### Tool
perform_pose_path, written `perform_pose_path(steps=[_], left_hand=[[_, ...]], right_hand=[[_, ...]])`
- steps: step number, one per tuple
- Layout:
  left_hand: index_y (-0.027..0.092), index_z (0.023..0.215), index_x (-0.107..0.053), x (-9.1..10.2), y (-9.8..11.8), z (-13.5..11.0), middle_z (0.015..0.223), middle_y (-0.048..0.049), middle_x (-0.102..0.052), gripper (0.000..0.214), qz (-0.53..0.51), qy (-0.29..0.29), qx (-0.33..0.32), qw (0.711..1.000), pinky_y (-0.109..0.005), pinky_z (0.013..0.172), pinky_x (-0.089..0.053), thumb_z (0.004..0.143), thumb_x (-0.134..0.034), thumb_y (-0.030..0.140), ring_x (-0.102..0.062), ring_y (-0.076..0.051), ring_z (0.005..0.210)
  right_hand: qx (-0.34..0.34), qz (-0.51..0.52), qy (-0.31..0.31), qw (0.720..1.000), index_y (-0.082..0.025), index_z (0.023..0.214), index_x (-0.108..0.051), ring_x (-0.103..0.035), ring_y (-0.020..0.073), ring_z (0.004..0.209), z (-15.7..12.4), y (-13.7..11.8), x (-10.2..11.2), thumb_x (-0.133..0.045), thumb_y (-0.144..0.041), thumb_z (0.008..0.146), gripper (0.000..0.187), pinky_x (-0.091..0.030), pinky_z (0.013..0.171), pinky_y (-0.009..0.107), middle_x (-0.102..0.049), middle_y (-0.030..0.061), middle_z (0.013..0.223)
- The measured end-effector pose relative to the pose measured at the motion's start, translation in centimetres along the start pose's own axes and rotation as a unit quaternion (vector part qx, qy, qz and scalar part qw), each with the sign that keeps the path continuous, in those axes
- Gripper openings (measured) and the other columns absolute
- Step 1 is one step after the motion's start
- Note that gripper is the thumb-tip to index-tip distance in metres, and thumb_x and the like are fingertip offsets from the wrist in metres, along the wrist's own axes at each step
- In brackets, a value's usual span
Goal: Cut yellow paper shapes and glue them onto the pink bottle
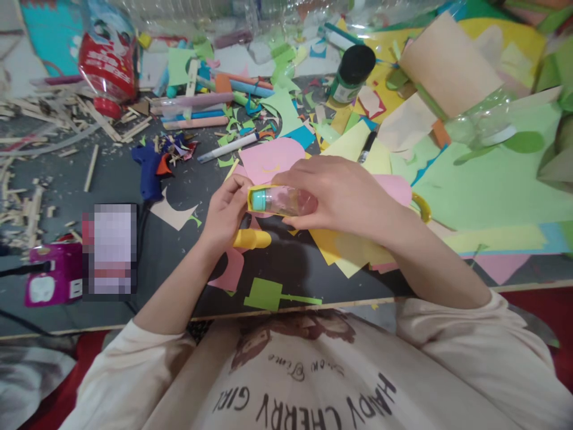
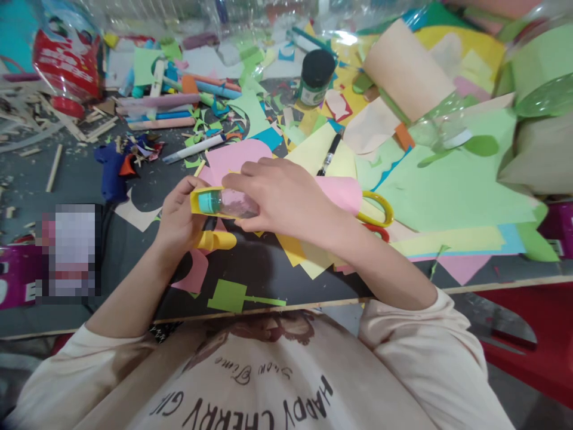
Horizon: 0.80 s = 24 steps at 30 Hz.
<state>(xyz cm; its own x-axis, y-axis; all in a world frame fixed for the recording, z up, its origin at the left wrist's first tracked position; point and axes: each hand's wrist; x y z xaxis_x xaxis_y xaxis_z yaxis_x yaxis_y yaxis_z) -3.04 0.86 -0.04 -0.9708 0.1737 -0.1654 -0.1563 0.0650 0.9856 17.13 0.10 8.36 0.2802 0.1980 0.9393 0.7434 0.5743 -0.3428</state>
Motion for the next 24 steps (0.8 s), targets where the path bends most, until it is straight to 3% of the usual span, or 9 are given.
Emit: perform_pose_path(steps=[3, 8, 15, 18, 21, 24], left_hand=[[0.021, 0.079, -0.059, 0.2, -0.1, -0.3, 0.075, 0.0019, -0.057, 0.044, 0.097, 0.031, -0.058, 0.993, -0.020, 0.056, -0.045, 0.081, -0.064, 0.065, -0.054, -0.008, 0.062], [0.020, 0.083, -0.061, -0.1, 0.4, -0.7, 0.071, 0.0031, -0.060, 0.040, 0.201, 0.020, -0.072, 0.977, -0.018, 0.049, -0.044, 0.071, -0.077, 0.054, -0.054, -0.007, 0.056], [0.018, 0.089, -0.066, -0.1, 0.1, -0.7, 0.076, -0.0007, -0.067, 0.030, 0.203, 0.032, -0.033, 0.978, -0.022, 0.056, -0.052, 0.081, -0.067, 0.047, -0.062, -0.010, 0.059], [0.019, 0.098, -0.064, 0.0, -0.2, -0.7, 0.085, -0.0026, -0.069, 0.034, 0.209, 0.003, -0.024, 0.978, -0.022, 0.058, -0.054, 0.078, -0.070, 0.047, -0.065, -0.012, 0.067], [0.021, 0.106, -0.060, 0.1, -0.4, -0.7, 0.089, -0.0014, -0.068, 0.043, 0.230, -0.011, -0.019, 0.973, -0.021, 0.061, -0.056, 0.070, -0.077, 0.037, -0.066, -0.011, 0.071], [0.021, 0.109, -0.056, 0.1, -0.5, -0.4, 0.086, 0.0011, -0.065, 0.043, 0.222, -0.018, -0.006, 0.975, -0.018, 0.058, -0.054, 0.069, -0.073, 0.027, -0.064, -0.009, 0.068]], right_hand=[[-0.009, -0.057, -0.004, 0.998, -0.017, 0.114, -0.068, -0.059, 0.0242, 0.083, 0.0, 0.2, -0.4, -0.060, -0.032, 0.090, 0.030, -0.032, 0.067, 0.033, -0.071, 0.0095, 0.092], [-0.007, -0.122, 0.011, 0.992, -0.016, 0.117, -0.065, -0.060, 0.0264, 0.089, -0.1, 0.6, -1.3, -0.062, -0.030, 0.090, 0.030, -0.035, 0.071, 0.034, -0.071, 0.0109, 0.098], [0.005, -0.122, 0.000, 0.993, -0.014, 0.132, -0.056, -0.061, 0.0283, 0.095, -0.1, 1.4, -1.5, -0.060, -0.026, 0.092, 0.042, -0.040, 0.077, 0.037, -0.071, 0.0121, 0.101], [0.008, -0.121, 0.003, 0.993, -0.015, 0.132, -0.055, -0.061, 0.0278, 0.095, 0.0, 1.6, -1.6, -0.060, -0.026, 0.092, 0.042, -0.041, 0.078, 0.037, -0.071, 0.0116, 0.101], [0.001, -0.128, -0.001, 0.992, -0.012, 0.136, -0.051, -0.061, 0.0294, 0.096, 0.0, 1.8, -2.0, -0.063, -0.031, 0.090, 0.051, -0.043, 0.080, 0.039, -0.071, 0.0126, 0.101], [-0.016, -0.121, -0.006, 0.993, -0.010, 0.139, -0.047, -0.061, 0.0311, 0.098, -0.1, 2.0, -2.2, -0.064, -0.034, 0.089, 0.058, -0.045, 0.082, 0.041, -0.071, 0.0134, 0.101]])
Point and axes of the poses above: each hand's wrist, its own z-axis towards the middle knuckle, its own x-axis out of the back of the hand, y = z × x
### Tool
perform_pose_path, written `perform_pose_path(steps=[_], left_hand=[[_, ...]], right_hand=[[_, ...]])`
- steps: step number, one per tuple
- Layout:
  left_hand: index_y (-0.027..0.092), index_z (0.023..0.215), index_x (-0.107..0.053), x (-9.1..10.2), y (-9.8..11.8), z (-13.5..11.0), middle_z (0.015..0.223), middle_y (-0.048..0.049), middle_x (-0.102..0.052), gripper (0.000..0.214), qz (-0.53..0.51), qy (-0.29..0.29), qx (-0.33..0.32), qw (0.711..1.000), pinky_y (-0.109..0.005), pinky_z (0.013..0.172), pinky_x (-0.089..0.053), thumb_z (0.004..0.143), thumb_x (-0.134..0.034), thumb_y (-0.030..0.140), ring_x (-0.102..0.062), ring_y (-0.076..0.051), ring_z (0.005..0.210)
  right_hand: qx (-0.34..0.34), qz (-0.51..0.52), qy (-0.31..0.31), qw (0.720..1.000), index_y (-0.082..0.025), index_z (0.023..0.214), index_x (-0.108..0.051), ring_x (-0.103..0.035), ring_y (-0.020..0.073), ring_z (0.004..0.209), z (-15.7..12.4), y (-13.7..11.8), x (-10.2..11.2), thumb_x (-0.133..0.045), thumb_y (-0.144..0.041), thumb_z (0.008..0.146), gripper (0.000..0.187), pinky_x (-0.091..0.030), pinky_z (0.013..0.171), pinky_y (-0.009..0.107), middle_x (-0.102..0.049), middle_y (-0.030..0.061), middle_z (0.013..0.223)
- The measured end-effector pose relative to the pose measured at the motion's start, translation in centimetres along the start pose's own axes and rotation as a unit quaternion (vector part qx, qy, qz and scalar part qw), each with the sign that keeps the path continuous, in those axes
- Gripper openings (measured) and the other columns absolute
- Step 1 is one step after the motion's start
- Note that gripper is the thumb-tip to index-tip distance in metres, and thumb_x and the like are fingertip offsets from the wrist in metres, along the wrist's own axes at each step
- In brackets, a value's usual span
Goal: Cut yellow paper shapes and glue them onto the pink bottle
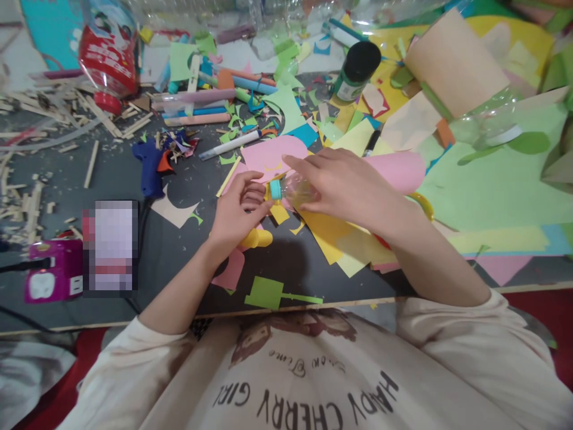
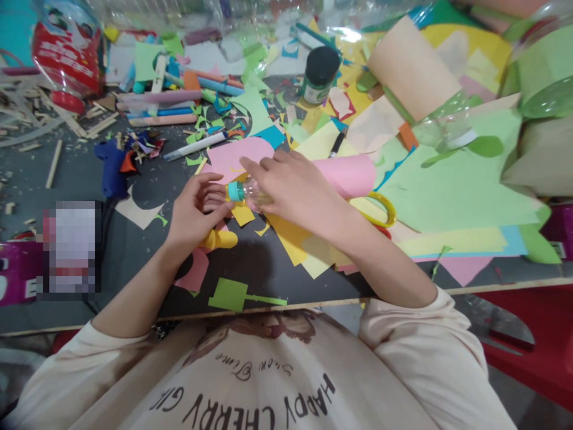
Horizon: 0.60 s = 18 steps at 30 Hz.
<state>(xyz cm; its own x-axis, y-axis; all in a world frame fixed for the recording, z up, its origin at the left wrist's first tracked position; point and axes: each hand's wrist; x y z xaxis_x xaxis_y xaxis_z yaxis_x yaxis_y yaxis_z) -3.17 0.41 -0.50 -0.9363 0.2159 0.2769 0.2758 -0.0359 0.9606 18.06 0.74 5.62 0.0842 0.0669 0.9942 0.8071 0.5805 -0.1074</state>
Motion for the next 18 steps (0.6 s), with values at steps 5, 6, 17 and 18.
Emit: perform_pose_path(steps=[5, 6, 17, 18], left_hand=[[0.022, 0.096, -0.051, 0.0, 0.1, 0.3, 0.072, 0.0059, -0.060, 0.032, -0.037, 0.016, 0.030, 0.999, -0.015, 0.053, -0.049, 0.068, -0.064, 0.014, -0.057, -0.006, 0.055], [0.022, 0.091, -0.050, -0.1, 0.1, 0.3, 0.072, 0.0058, -0.060, 0.029, -0.044, 0.022, 0.033, 0.998, -0.015, 0.053, -0.049, 0.067, -0.064, 0.013, -0.057, -0.005, 0.054], [0.020, 0.102, -0.068, 0.0, 0.3, -0.2, 0.110, -0.0056, -0.067, 0.024, 0.081, -0.032, -0.066, 0.994, -0.019, 0.060, -0.051, 0.081, -0.057, 0.015, -0.060, -0.008, 0.070], [0.020, 0.105, -0.068, 0.0, 0.3, -0.3, 0.112, -0.0062, -0.067, 0.027, 0.093, -0.037, -0.075, 0.992, -0.020, 0.062, -0.052, 0.082, -0.055, 0.014, -0.059, -0.008, 0.070]], right_hand=[[-0.029, 0.025, 0.057, 0.998, -0.014, 0.140, -0.045, -0.061, 0.0328, 0.110, 0.1, 1.2, 0.1, -0.057, -0.036, 0.094, 0.052, -0.045, 0.093, 0.049, -0.070, 0.0130, 0.107], [-0.040, 0.019, 0.072, 0.996, -0.014, 0.136, -0.049, -0.060, 0.0334, 0.114, 0.2, 1.7, 0.2, -0.057, -0.036, 0.094, 0.048, -0.044, 0.096, 0.052, -0.070, 0.0138, 0.111], [-0.264, -0.028, 0.142, 0.953, -0.016, 0.113, -0.071, -0.063, 0.0291, 0.114, 1.6, 4.5, 2.1, -0.047, -0.009, 0.092, 0.033, -0.046, 0.093, 0.042, -0.070, 0.0133, 0.122], [-0.286, -0.011, 0.109, 0.952, -0.017, 0.111, -0.071, -0.066, 0.0292, 0.105, 1.2, 4.4, 2.7, -0.047, -0.016, 0.094, 0.029, -0.048, 0.083, 0.041, -0.074, 0.0132, 0.112]])
Point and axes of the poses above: each hand's wrist, its own z-axis towards the middle knuckle, its own x-axis out of the back of the hand, y = z × x
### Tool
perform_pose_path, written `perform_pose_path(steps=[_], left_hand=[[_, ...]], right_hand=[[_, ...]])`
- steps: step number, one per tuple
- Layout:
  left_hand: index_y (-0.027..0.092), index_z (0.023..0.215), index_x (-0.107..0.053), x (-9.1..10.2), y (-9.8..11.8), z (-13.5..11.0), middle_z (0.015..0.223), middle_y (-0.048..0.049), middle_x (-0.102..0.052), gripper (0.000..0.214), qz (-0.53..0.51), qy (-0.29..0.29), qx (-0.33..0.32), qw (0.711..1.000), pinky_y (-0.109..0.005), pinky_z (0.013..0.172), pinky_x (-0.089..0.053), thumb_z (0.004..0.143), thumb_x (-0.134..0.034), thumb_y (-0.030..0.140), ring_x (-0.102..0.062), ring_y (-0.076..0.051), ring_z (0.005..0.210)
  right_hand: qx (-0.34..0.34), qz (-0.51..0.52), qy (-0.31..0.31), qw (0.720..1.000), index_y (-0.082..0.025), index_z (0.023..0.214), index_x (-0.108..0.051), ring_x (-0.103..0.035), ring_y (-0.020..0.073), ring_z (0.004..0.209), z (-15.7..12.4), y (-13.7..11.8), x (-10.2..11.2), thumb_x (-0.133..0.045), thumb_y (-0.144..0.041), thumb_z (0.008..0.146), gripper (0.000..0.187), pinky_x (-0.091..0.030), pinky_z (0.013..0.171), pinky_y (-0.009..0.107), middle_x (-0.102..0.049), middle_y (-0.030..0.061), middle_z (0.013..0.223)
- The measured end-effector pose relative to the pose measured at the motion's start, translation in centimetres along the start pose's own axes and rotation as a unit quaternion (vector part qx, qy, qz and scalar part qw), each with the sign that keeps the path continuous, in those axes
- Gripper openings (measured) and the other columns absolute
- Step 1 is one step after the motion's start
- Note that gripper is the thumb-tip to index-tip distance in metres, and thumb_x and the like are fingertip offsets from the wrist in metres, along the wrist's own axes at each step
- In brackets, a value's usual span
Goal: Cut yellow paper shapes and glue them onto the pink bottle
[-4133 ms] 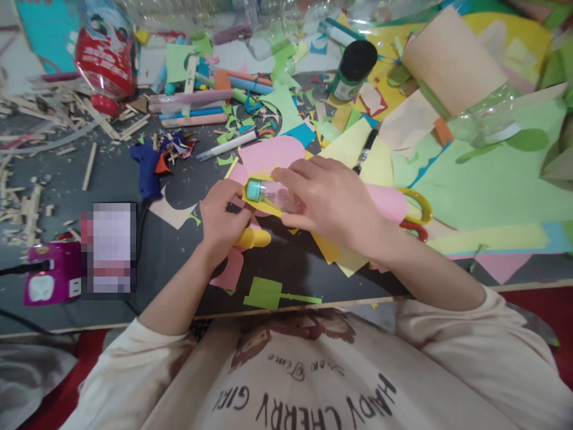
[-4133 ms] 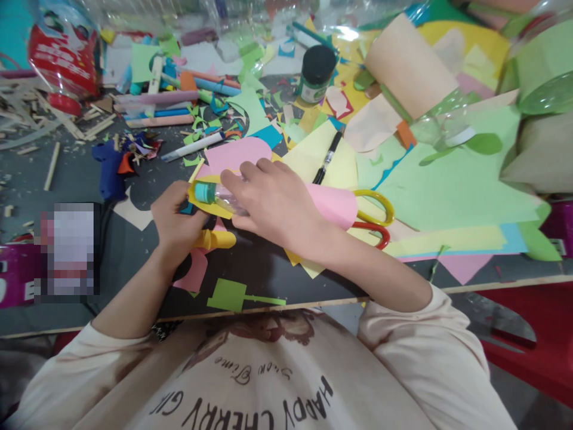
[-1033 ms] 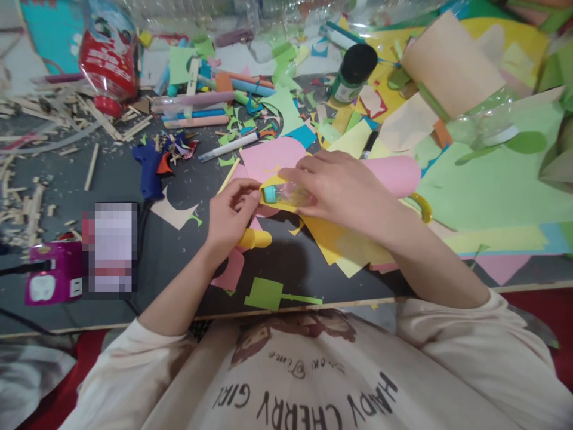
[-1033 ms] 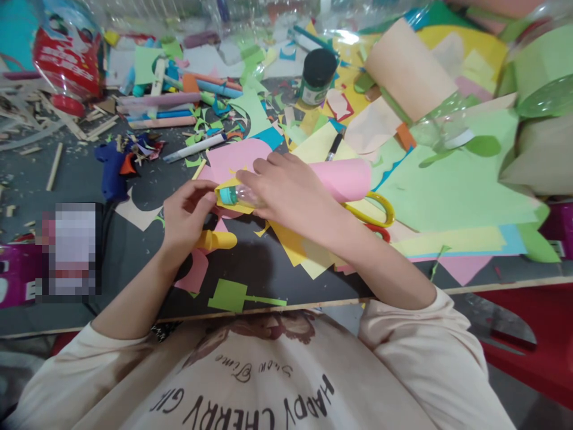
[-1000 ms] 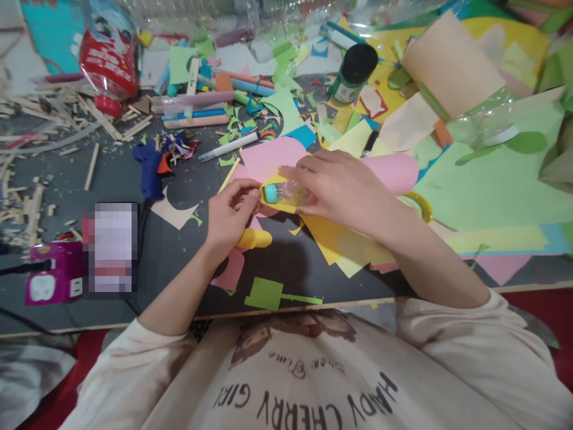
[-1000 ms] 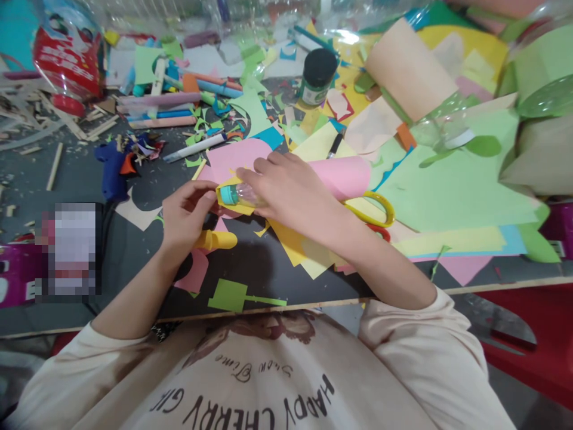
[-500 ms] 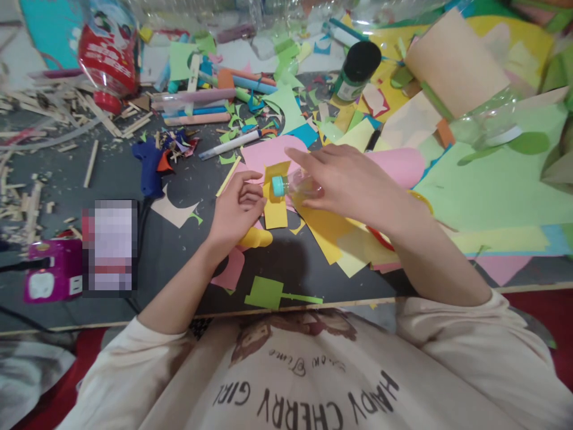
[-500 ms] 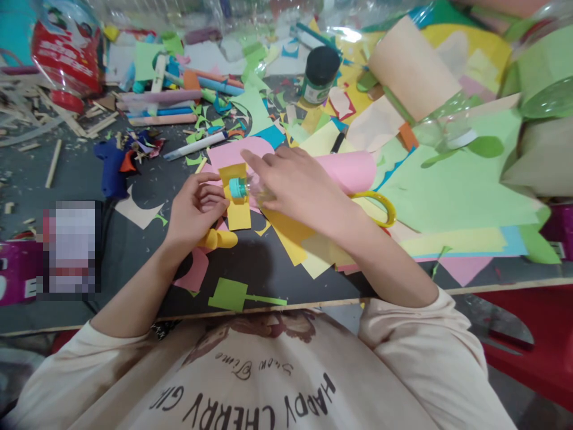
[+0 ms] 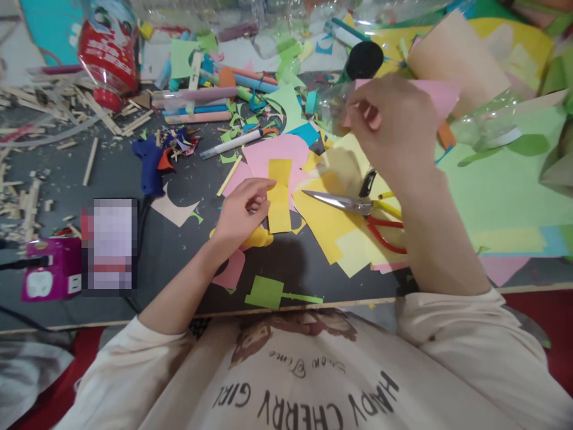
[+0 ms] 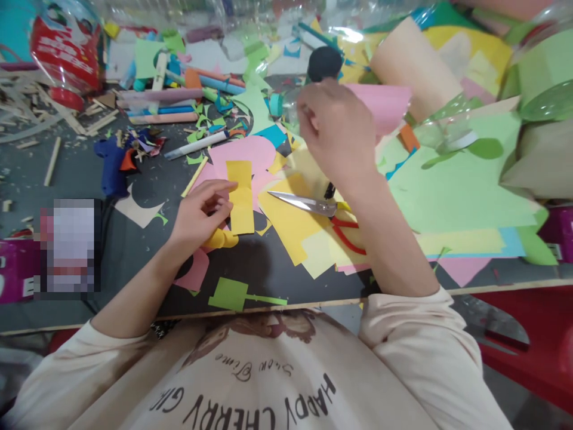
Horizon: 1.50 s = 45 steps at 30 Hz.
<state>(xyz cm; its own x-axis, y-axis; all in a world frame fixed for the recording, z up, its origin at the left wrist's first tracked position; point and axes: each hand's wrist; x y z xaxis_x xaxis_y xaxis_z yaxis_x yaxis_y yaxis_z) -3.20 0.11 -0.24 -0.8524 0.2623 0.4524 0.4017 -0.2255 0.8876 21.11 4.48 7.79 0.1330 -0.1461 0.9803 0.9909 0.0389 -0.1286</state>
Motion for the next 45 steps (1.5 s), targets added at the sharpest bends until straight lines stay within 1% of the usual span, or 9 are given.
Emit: perform_pose_path(steps=[5, 10, 16, 19, 22, 26, 29, 37, 45], left_hand=[[0.020, 0.115, -0.064, -0.2, -0.4, -0.3, 0.114, -0.0077, -0.066, 0.033, 0.057, -0.049, -0.037, 0.996, -0.025, 0.067, -0.054, 0.083, -0.055, 0.017, -0.062, -0.011, 0.073], [0.021, 0.118, -0.061, -0.2, -0.2, -0.1, 0.120, -0.0098, -0.066, 0.037, 0.178, -0.109, -0.037, 0.977, -0.041, 0.095, -0.048, 0.083, -0.063, 0.032, -0.061, -0.027, 0.111], [0.019, 0.121, -0.058, -0.2, 0.5, 0.2, 0.123, -0.0118, -0.064, 0.045, 0.236, -0.145, -0.012, 0.961, -0.045, 0.096, -0.044, 0.081, -0.067, 0.035, -0.057, -0.032, 0.114], [0.017, 0.122, -0.057, -0.3, 0.7, 0.2, 0.124, -0.0126, -0.063, 0.048, 0.250, -0.151, -0.002, 0.957, -0.045, 0.096, -0.043, 0.080, -0.070, 0.035, -0.056, -0.033, 0.115], [0.016, 0.122, -0.057, -0.5, 0.8, 0.2, 0.124, -0.0128, -0.063, 0.050, 0.252, -0.153, 0.005, 0.956, -0.044, 0.097, -0.042, 0.079, -0.072, 0.037, -0.055, -0.032, 0.115], [0.020, 0.119, -0.058, -0.8, 0.8, 0.0, 0.122, -0.0098, -0.064, 0.049, 0.242, -0.150, -0.005, 0.958, -0.042, 0.098, -0.042, 0.076, -0.076, 0.037, -0.056, -0.030, 0.114], [0.020, 0.116, -0.058, -0.9, 0.6, -0.1, 0.118, -0.0090, -0.065, 0.050, 0.242, -0.145, -0.024, 0.959, -0.042, 0.097, -0.043, 0.073, -0.080, 0.035, -0.057, -0.030, 0.111], [0.019, 0.115, -0.056, -1.0, 0.3, -0.8, 0.114, -0.0115, -0.065, 0.048, 0.261, -0.118, -0.084, 0.954, -0.041, 0.092, -0.042, 0.078, -0.077, 0.041, -0.057, -0.030, 0.107], [0.017, 0.116, -0.054, -1.5, 0.7, -1.4, 0.114, -0.0145, -0.063, 0.051, 0.294, -0.090, -0.093, 0.947, -0.044, 0.090, -0.041, 0.076, -0.077, 0.040, -0.057, -0.035, 0.106]], right_hand=[[-0.083, -0.039, -0.137, 0.986, -0.016, 0.104, -0.075, -0.066, 0.0319, 0.086, -1.2, 2.2, 0.5, -0.063, -0.032, 0.088, 0.026, -0.034, 0.061, 0.038, -0.075, 0.0206, 0.100], [-0.158, -0.030, -0.098, 0.982, -0.013, 0.121, -0.069, -0.064, 0.0321, 0.088, -1.6, 4.3, -2.7, -0.060, -0.021, 0.086, 0.037, -0.033, 0.063, 0.039, -0.072, 0.0247, 0.106], [-0.148, 0.150, 0.024, 0.977, -0.009, 0.094, -0.078, -0.062, 0.0193, 0.070, -1.8, 6.1, -2.2, -0.055, -0.011, 0.082, 0.026, -0.041, 0.068, 0.039, -0.075, 0.0195, 0.089], [-0.118, 0.379, 0.083, 0.914, -0.013, 0.108, -0.073, -0.061, 0.0150, 0.059, -2.3, 6.4, -0.7, -0.042, -0.029, 0.089, 0.040, -0.036, 0.054, 0.036, -0.075, 0.0173, 0.095], [-0.072, 0.511, -0.036, 0.856, -0.022, 0.122, -0.059, -0.066, 0.0136, 0.060, -3.6, 4.7, -0.4, -0.029, -0.039, 0.092, 0.046, -0.032, 0.046, 0.030, -0.069, 0.0142, 0.123], [-0.103, 0.663, -0.141, 0.728, -0.027, 0.080, -0.044, -0.051, 0.0107, 0.035, -5.9, -0.2, -2.9, -0.058, -0.055, 0.082, 0.032, -0.031, 0.036, 0.023, -0.065, -0.0043, 0.058], [-0.106, 0.706, -0.156, 0.683, -0.026, 0.084, -0.045, -0.051, 0.0102, 0.038, -7.0, -3.2, -5.6, -0.046, -0.073, 0.084, 0.047, -0.036, 0.038, 0.024, -0.059, -0.0052, 0.056], [-0.122, 0.660, -0.053, 0.740, -0.026, 0.088, -0.049, -0.054, 0.0123, 0.055, -6.9, -2.9, -7.6, -0.044, -0.074, 0.086, 0.048, -0.047, 0.055, 0.029, -0.056, -0.0026, 0.068], [-0.049, 0.601, -0.106, 0.791, -0.024, 0.074, -0.054, -0.052, 0.0127, 0.056, -7.4, -2.9, -6.9, -0.067, -0.042, 0.078, 0.022, -0.042, 0.053, 0.029, -0.056, -0.0023, 0.065]])
Point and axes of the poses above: each hand's wrist, its own z-axis towards the middle knuckle, its own x-axis out of the back of the hand, y = z × x
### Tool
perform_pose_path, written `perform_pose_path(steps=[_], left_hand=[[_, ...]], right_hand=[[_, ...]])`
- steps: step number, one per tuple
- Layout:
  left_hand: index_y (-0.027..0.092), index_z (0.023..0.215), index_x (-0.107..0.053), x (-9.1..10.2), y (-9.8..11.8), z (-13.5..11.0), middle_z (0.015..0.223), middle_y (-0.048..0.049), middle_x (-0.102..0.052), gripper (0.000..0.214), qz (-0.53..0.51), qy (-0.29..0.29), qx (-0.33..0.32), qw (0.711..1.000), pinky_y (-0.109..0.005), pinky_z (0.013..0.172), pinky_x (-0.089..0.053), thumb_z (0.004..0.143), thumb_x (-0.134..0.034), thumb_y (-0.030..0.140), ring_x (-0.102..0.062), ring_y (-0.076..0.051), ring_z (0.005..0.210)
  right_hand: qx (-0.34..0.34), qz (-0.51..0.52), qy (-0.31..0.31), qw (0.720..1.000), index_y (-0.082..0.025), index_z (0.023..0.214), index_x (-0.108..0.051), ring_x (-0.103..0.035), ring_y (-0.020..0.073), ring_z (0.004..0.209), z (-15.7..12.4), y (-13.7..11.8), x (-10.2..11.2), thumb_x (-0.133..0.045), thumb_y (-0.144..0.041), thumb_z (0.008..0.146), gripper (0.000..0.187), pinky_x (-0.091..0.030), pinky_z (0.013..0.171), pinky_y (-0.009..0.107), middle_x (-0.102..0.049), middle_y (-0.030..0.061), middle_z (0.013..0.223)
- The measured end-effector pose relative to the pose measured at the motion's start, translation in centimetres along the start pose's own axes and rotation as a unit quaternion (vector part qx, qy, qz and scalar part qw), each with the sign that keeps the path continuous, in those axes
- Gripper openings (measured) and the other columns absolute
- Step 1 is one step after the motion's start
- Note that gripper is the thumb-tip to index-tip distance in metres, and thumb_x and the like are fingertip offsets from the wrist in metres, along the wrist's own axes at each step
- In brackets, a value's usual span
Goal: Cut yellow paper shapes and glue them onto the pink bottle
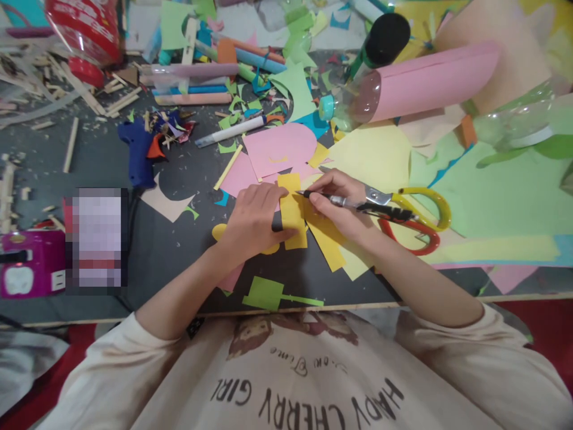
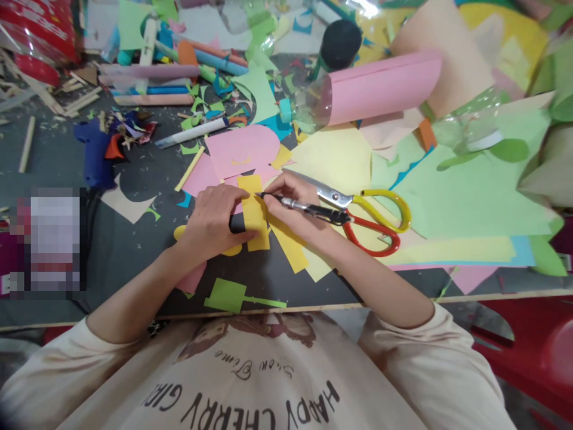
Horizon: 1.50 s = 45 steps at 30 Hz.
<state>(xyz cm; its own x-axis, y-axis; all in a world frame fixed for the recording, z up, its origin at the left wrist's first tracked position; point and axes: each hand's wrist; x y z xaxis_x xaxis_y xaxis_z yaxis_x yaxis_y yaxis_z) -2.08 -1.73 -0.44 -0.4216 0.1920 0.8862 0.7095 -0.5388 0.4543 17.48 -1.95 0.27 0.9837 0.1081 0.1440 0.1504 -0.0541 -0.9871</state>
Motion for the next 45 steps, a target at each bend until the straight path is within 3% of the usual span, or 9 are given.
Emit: perform_pose_path(steps=[5, 22, 28, 32, 36, 41, 45], left_hand=[[0.018, 0.114, -0.054, -0.07, -0.03, 0.06, 0.113, -0.0130, -0.062, 0.052, 0.000, 0.003, 0.006, 1.000, -0.043, 0.089, -0.041, 0.074, -0.078, 0.041, -0.057, -0.034, 0.106], [0.017, 0.115, -0.054, -0.17, -0.14, 0.07, 0.112, -0.0133, -0.062, 0.050, 0.006, 0.005, 0.000, 1.000, -0.044, 0.089, -0.042, 0.076, -0.076, 0.039, -0.057, -0.034, 0.106], [0.017, 0.115, -0.054, -0.27, -0.13, 0.05, 0.112, -0.0130, -0.063, 0.052, 0.018, 0.013, -0.006, 1.000, -0.043, 0.089, -0.043, 0.074, -0.078, 0.040, -0.058, -0.034, 0.104], [0.016, 0.115, -0.054, -0.32, -0.15, 0.03, 0.110, -0.0128, -0.063, 0.049, 0.033, 0.015, -0.010, 0.999, -0.042, 0.088, -0.043, 0.078, -0.074, 0.041, -0.058, -0.033, 0.103], [0.015, 0.114, -0.054, -0.27, -0.19, -0.02, 0.110, -0.0135, -0.063, 0.051, 0.039, 0.024, -0.023, 0.999, -0.042, 0.087, -0.043, 0.078, -0.074, 0.043, -0.058, -0.032, 0.102], [0.013, 0.114, -0.054, -0.10, -0.19, 0.00, 0.108, -0.0145, -0.063, 0.047, 0.037, 0.024, -0.036, 0.998, -0.041, 0.086, -0.042, 0.080, -0.073, 0.039, -0.058, -0.032, 0.102], [0.013, 0.114, -0.054, -0.02, -0.16, 0.04, 0.108, -0.0142, -0.063, 0.048, 0.040, 0.017, -0.031, 0.999, -0.041, 0.085, -0.043, 0.079, -0.074, 0.039, -0.058, -0.032, 0.100]], right_hand=[[0.026, -0.090, -0.022, 0.995, -0.024, 0.064, -0.049, -0.048, 0.0123, 0.054, -0.39, 0.00, -0.38, -0.057, -0.027, 0.078, 0.016, -0.039, 0.053, 0.029, -0.052, -0.0034, 0.059], [0.079, -0.112, -0.082, 0.987, -0.021, 0.068, -0.056, -0.050, 0.0111, 0.055, -0.31, 0.20, -0.46, -0.057, -0.025, 0.082, 0.014, -0.037, 0.054, 0.026, -0.059, -0.0021, 0.062], [0.051, -0.111, -0.066, 0.990, -0.021, 0.068, -0.055, -0.051, 0.0112, 0.057, -0.36, 0.24, -0.54, -0.056, -0.025, 0.082, 0.015, -0.037, 0.055, 0.026, -0.060, -0.0020, 0.063], [0.061, -0.105, -0.091, 0.988, -0.020, 0.068, -0.057, -0.051, 0.0112, 0.057, -0.31, 0.41, -0.56, -0.057, -0.027, 0.083, 0.016, -0.037, 0.055, 0.025, -0.060, -0.0015, 0.062], [0.035, -0.090, -0.073, 0.993, -0.019, 0.067, -0.058, -0.050, 0.0103, 0.056, -0.24, 0.38, -0.50, -0.057, -0.024, 0.081, 0.014, -0.036, 0.054, 0.025, -0.060, -0.0016, 0.061], [0.026, -0.078, -0.117, 0.990, -0.019, 0.067, -0.058, -0.049, 0.0107, 0.057, -0.18, 0.20, -0.43, -0.058, -0.026, 0.080, 0.015, -0.035, 0.055, 0.025, -0.059, -0.0015, 0.061], [0.012, -0.074, -0.100, 0.992, -0.019, 0.067, -0.057, -0.047, 0.0106, 0.058, -0.12, 0.24, -0.46, -0.059, -0.027, 0.079, 0.014, -0.034, 0.056, 0.026, -0.057, -0.0021, 0.062]])
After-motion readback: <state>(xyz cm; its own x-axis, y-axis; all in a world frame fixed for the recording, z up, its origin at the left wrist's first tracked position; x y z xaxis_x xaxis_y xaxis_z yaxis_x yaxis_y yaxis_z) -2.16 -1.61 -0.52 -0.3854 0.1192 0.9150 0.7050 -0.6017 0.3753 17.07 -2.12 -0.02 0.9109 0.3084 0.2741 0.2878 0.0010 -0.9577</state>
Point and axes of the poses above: each hand's wrist, its own z-axis towards the middle knuckle, its own x-axis out of the back of the hand, y = z × x
